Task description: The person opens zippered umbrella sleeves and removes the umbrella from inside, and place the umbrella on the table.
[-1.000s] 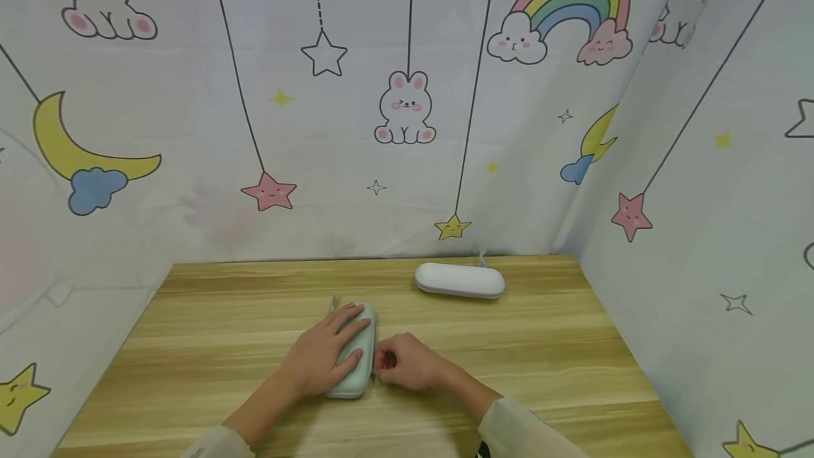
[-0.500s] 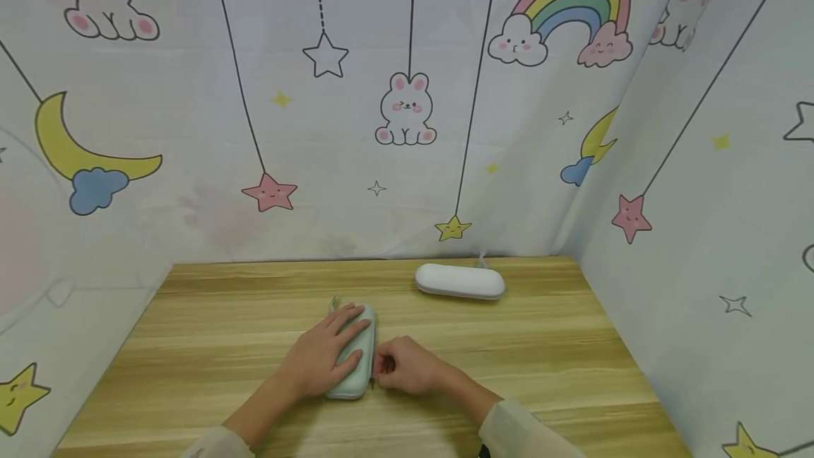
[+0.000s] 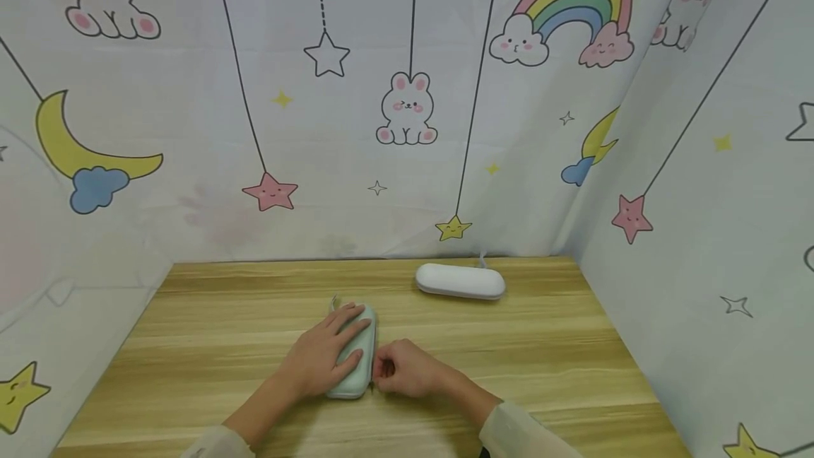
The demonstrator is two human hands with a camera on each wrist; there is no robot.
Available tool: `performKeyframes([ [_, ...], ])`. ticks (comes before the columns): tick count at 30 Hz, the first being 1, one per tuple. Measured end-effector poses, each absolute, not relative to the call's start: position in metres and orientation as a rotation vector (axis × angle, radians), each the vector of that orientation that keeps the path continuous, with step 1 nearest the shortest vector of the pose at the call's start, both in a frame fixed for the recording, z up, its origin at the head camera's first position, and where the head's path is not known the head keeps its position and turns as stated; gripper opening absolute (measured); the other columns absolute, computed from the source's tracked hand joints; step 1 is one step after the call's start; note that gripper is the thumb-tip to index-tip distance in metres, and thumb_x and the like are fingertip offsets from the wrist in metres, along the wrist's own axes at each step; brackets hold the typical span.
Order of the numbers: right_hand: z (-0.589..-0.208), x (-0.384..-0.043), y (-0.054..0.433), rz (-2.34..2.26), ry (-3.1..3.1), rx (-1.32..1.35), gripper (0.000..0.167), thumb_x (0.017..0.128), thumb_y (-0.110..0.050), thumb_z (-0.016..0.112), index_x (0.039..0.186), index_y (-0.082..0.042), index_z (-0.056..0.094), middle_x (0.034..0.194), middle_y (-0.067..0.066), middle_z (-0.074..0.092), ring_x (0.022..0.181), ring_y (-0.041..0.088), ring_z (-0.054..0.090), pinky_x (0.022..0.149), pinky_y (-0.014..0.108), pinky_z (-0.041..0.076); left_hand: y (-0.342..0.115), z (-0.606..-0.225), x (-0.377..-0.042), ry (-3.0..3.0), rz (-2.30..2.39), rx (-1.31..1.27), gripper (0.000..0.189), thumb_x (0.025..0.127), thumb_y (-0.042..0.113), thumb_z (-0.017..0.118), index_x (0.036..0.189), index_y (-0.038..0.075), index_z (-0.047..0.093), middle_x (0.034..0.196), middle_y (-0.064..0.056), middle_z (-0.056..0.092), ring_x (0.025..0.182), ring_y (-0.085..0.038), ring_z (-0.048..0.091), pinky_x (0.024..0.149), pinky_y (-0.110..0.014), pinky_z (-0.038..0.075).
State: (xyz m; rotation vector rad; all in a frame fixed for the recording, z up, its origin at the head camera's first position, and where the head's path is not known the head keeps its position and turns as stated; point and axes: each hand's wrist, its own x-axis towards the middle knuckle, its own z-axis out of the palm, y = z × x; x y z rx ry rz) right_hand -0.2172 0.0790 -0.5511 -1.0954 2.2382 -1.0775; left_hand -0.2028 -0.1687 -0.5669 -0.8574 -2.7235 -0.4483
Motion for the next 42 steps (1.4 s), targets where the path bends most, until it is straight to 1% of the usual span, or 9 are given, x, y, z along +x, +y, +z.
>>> performKeyframes([
  [10, -0.552, -0.211, 0.077, -1.086, 2.174, -1.125, 0.016, 0.092, -0.002, 0.073, 0.085, -0.015, 0.068, 0.077, -0.016, 0.061, 0.068, -0.005, 0.055, 0.063, 0.016, 0.051, -0.167, -0.566, -0.202, -2.694, -0.486, -0.872, 0.054, 0.105, 0.044, 0.06, 0.154, 0.02, 0.058, 0.163, -0.005, 0.047, 0.152, -0.029, 0.041, 0.112, -0.053, 0.048],
  [17, -0.553, -0.209, 0.077, -1.098, 2.168, -1.113, 0.017, 0.091, -0.001, 0.075, 0.085, -0.015, 0.068, 0.077, -0.015, 0.061, 0.068, -0.005, 0.055, 0.063, 0.016, 0.051, -0.167, -0.567, -0.202, -2.718, -0.485, -0.859, 0.055, 0.105, 0.045, 0.06, 0.154, 0.021, 0.057, 0.164, -0.004, 0.045, 0.153, -0.027, 0.039, 0.111, -0.052, 0.048],
  [24, -0.553, -0.208, 0.077, -1.114, 2.167, -1.116, 0.013, 0.089, -0.002, 0.076, 0.086, -0.014, 0.07, 0.079, -0.015, 0.063, 0.07, -0.005, 0.057, 0.065, 0.016, 0.052, -0.167, -0.565, -0.202, -2.711, -0.505, -0.862, 0.054, 0.105, 0.043, 0.06, 0.154, 0.02, 0.058, 0.163, -0.004, 0.046, 0.153, -0.028, 0.04, 0.111, -0.053, 0.049],
  [27, -0.553, -0.208, 0.077, -1.113, 2.152, -1.123, 0.013, 0.091, -0.003, 0.076, 0.087, -0.014, 0.071, 0.08, -0.015, 0.063, 0.07, -0.005, 0.057, 0.065, 0.017, 0.053, -0.167, -0.564, -0.202, -2.705, -0.5, -0.867, 0.054, 0.105, 0.044, 0.06, 0.153, 0.019, 0.058, 0.163, -0.005, 0.046, 0.152, -0.028, 0.04, 0.11, -0.053, 0.049],
  [31, -0.555, -0.208, 0.077, -1.136, 2.113, -1.105, 0.013, 0.093, -0.003, 0.075, 0.087, -0.013, 0.071, 0.081, -0.015, 0.065, 0.071, -0.004, 0.059, 0.065, 0.017, 0.054, -0.166, -0.563, -0.202, -2.702, -0.506, -0.872, 0.054, 0.105, 0.044, 0.06, 0.154, 0.019, 0.058, 0.163, -0.005, 0.046, 0.152, -0.029, 0.04, 0.11, -0.053, 0.049],
  [42, -0.562, -0.209, 0.079, -1.222, 2.026, -1.019, 0.009, 0.095, -0.006, 0.077, 0.088, -0.01, 0.072, 0.081, -0.012, 0.068, 0.07, -0.002, 0.058, 0.063, 0.016, 0.049, -0.167, -0.566, -0.201, -2.72, -0.505, -0.863, 0.055, 0.106, 0.045, 0.058, 0.155, 0.02, 0.057, 0.165, -0.004, 0.044, 0.154, -0.028, 0.038, 0.114, -0.052, 0.045],
])
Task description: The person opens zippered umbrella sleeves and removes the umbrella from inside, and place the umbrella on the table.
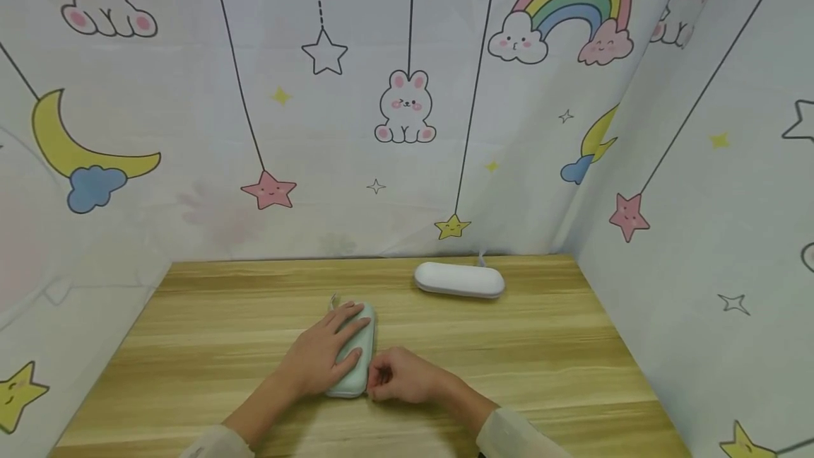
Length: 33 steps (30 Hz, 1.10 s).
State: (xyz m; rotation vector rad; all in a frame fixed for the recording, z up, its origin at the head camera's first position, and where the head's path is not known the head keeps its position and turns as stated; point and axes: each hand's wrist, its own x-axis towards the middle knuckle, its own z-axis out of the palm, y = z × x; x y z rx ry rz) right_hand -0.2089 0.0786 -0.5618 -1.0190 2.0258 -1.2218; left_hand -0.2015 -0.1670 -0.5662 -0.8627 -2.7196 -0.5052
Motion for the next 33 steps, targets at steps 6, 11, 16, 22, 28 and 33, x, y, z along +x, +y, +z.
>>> performKeyframes([
  [6, -0.562, -0.205, 0.077, -1.251, 1.988, -1.001, 0.008, 0.094, -0.004, 0.075, 0.089, -0.008, 0.072, 0.081, -0.011, 0.068, 0.069, -0.001, 0.059, 0.063, 0.015, 0.048, -0.168, -0.568, -0.198, -2.714, -0.492, -0.849, 0.055, 0.105, 0.044, 0.06, 0.154, 0.02, 0.057, 0.164, -0.005, 0.045, 0.152, -0.029, 0.04, 0.113, -0.052, 0.047],
  [11, -0.56, -0.202, 0.077, -1.252, 1.994, -0.987, 0.008, 0.095, -0.006, 0.075, 0.089, -0.008, 0.072, 0.079, -0.011, 0.067, 0.068, -0.001, 0.058, 0.062, 0.015, 0.047, -0.168, -0.566, -0.198, -2.68, -0.499, -0.869, 0.054, 0.104, 0.041, 0.063, 0.152, 0.017, 0.06, 0.162, -0.008, 0.048, 0.15, -0.032, 0.043, 0.11, -0.054, 0.048],
  [16, -0.56, -0.202, 0.077, -1.245, 2.033, -1.021, 0.009, 0.096, -0.006, 0.075, 0.089, -0.01, 0.072, 0.079, -0.012, 0.066, 0.069, -0.002, 0.057, 0.063, 0.015, 0.048, -0.167, -0.561, -0.201, -2.68, -0.5, -0.892, 0.052, 0.102, 0.039, 0.065, 0.149, 0.017, 0.063, 0.16, -0.01, 0.05, 0.15, -0.032, 0.043, 0.11, -0.054, 0.048],
  [22, -0.562, -0.201, 0.076, -1.223, 2.1, -1.089, 0.012, 0.096, -0.004, 0.075, 0.088, -0.011, 0.071, 0.078, -0.014, 0.063, 0.069, -0.004, 0.057, 0.063, 0.016, 0.051, -0.167, -0.554, -0.209, -2.65, -0.366, -0.986, 0.048, 0.102, 0.042, 0.063, 0.144, 0.018, 0.067, 0.156, -0.009, 0.053, 0.148, -0.031, 0.046, 0.113, -0.051, 0.046],
  [28, -0.557, -0.199, 0.079, -1.186, 2.129, -1.101, 0.013, 0.096, -0.003, 0.074, 0.088, -0.012, 0.07, 0.078, -0.015, 0.062, 0.069, -0.004, 0.056, 0.063, 0.016, 0.052, -0.165, -0.551, -0.216, -2.625, -0.335, -1.071, 0.048, 0.101, 0.04, 0.065, 0.142, 0.015, 0.069, 0.155, -0.008, 0.056, 0.148, -0.031, 0.045, 0.116, -0.051, 0.044],
  [33, -0.553, -0.201, 0.083, -1.155, 2.153, -1.133, 0.013, 0.096, -0.002, 0.074, 0.089, -0.012, 0.069, 0.078, -0.015, 0.06, 0.07, -0.005, 0.056, 0.064, 0.016, 0.052, -0.165, -0.546, -0.218, -2.677, -0.347, -1.065, 0.051, 0.103, 0.043, 0.063, 0.145, 0.014, 0.067, 0.156, -0.006, 0.056, 0.149, -0.031, 0.045, 0.118, -0.054, 0.041],
])
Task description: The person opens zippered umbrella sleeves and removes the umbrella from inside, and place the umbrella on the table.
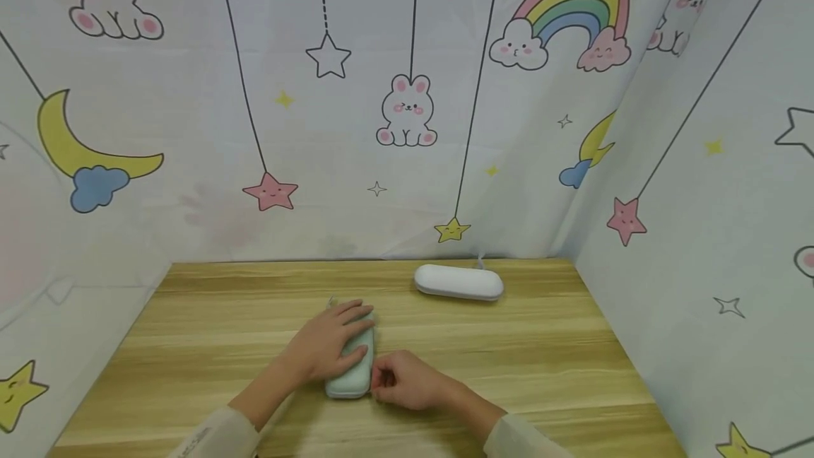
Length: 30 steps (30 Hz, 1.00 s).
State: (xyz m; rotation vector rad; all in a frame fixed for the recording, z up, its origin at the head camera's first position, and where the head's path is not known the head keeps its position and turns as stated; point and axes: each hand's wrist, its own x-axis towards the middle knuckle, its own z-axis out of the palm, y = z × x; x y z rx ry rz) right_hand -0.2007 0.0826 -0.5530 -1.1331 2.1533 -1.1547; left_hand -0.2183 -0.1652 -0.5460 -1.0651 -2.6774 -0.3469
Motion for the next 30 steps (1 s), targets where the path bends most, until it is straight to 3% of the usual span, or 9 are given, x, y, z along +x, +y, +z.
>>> performKeyframes([
  [12, -0.547, -0.206, 0.1, -1.126, 2.211, -1.067, 0.01, 0.098, -0.007, 0.074, 0.092, -0.015, 0.071, 0.081, -0.014, 0.062, 0.073, -0.003, 0.056, 0.067, 0.017, 0.051, -0.175, -0.546, -0.22, -2.732, -0.343, -1.015, 0.06, 0.106, 0.058, 0.054, 0.147, 0.016, 0.064, 0.158, -0.007, 0.053, 0.149, -0.032, 0.045, 0.116, -0.055, 0.042],
  [21, -0.548, -0.214, 0.11, -1.127, 2.264, -1.002, 0.008, 0.099, -0.007, 0.073, 0.095, -0.013, 0.07, 0.085, -0.013, 0.064, 0.076, -0.001, 0.058, 0.069, 0.019, 0.052, -0.181, -0.544, -0.215, -2.746, -0.347, -0.951, 0.059, 0.106, 0.057, 0.057, 0.147, 0.015, 0.065, 0.158, -0.011, 0.053, 0.147, -0.034, 0.048, 0.111, -0.059, 0.047],
  [30, -0.553, -0.225, 0.118, -1.145, 2.37, -0.956, 0.009, 0.102, -0.009, 0.071, 0.095, -0.014, 0.07, 0.086, -0.013, 0.065, 0.077, 0.001, 0.059, 0.07, 0.021, 0.052, -0.184, -0.544, -0.211, -2.749, -0.355, -0.929, 0.061, 0.105, 0.054, 0.06, 0.147, 0.009, 0.063, 0.154, -0.014, 0.056, 0.146, -0.036, 0.049, 0.114, -0.056, 0.045],
])
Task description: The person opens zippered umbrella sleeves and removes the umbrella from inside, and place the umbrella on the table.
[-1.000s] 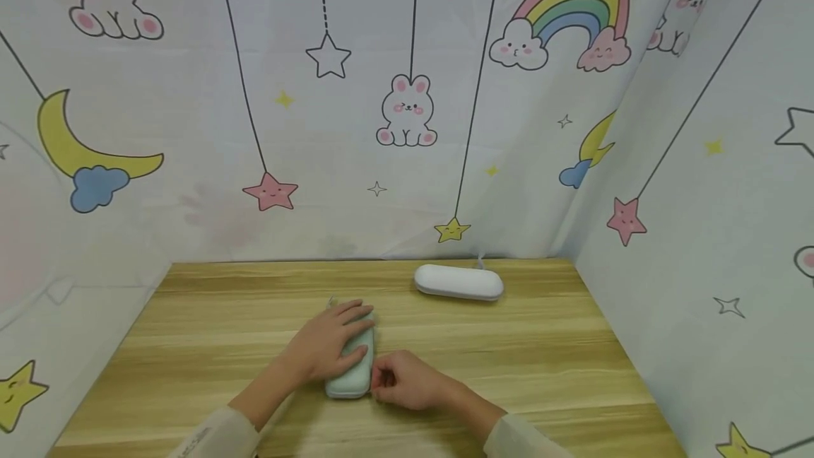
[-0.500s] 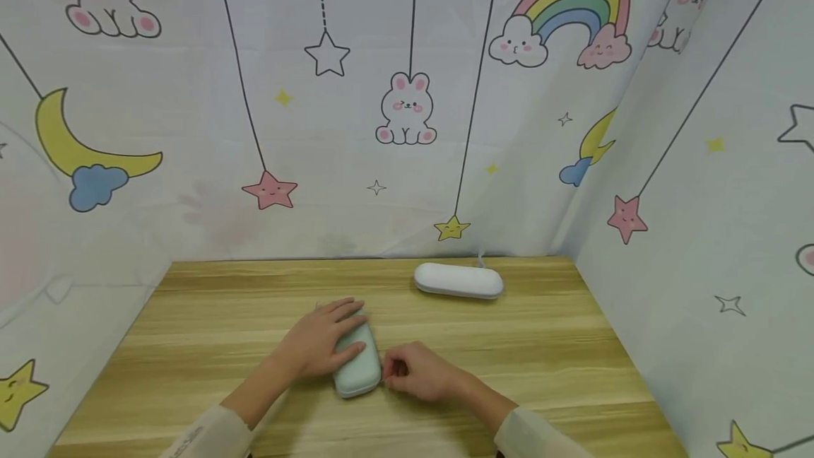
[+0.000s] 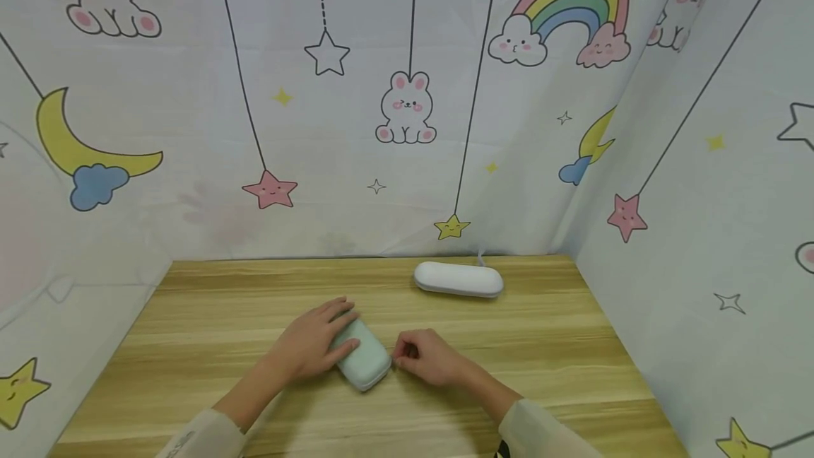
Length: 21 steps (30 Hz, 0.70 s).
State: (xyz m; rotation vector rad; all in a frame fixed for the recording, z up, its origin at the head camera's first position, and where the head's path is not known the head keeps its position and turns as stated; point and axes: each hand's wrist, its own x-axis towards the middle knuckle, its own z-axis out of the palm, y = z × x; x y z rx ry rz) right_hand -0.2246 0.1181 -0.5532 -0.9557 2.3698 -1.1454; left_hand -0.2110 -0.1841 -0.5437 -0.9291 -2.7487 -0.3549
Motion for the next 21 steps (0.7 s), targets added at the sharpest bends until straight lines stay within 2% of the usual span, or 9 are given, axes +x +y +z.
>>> performKeyframes([
  [7, -0.555, -0.232, 0.119, -1.182, 2.431, -0.942, 0.011, 0.101, -0.006, 0.071, 0.094, -0.015, 0.07, 0.085, -0.01, 0.065, 0.076, 0.002, 0.059, 0.069, 0.023, 0.053, -0.191, -0.545, -0.208, -2.687, -0.376, -0.968, 0.055, 0.104, 0.05, 0.064, 0.144, 0.013, 0.067, 0.149, -0.012, 0.06, 0.143, -0.036, 0.052, 0.111, -0.055, 0.048],
  [16, -0.558, -0.245, 0.116, -1.2, 2.526, -0.933, 0.012, 0.1, -0.002, 0.07, 0.093, -0.011, 0.07, 0.083, -0.009, 0.064, 0.075, 0.003, 0.058, 0.068, 0.023, 0.052, -0.195, -0.548, -0.206, -2.694, -0.351, -0.996, 0.061, 0.104, 0.059, 0.06, 0.149, 0.019, 0.063, 0.152, -0.007, 0.058, 0.144, -0.031, 0.052, 0.113, -0.053, 0.046],
  [21, -0.558, -0.251, 0.114, -1.197, 2.574, -0.926, 0.011, 0.099, -0.001, 0.07, 0.093, -0.01, 0.07, 0.083, -0.007, 0.064, 0.075, 0.004, 0.058, 0.068, 0.024, 0.052, -0.194, -0.548, -0.206, -2.682, -0.32, -1.012, 0.06, 0.103, 0.059, 0.062, 0.149, 0.021, 0.063, 0.151, -0.004, 0.059, 0.14, -0.028, 0.055, 0.112, -0.049, 0.047],
])
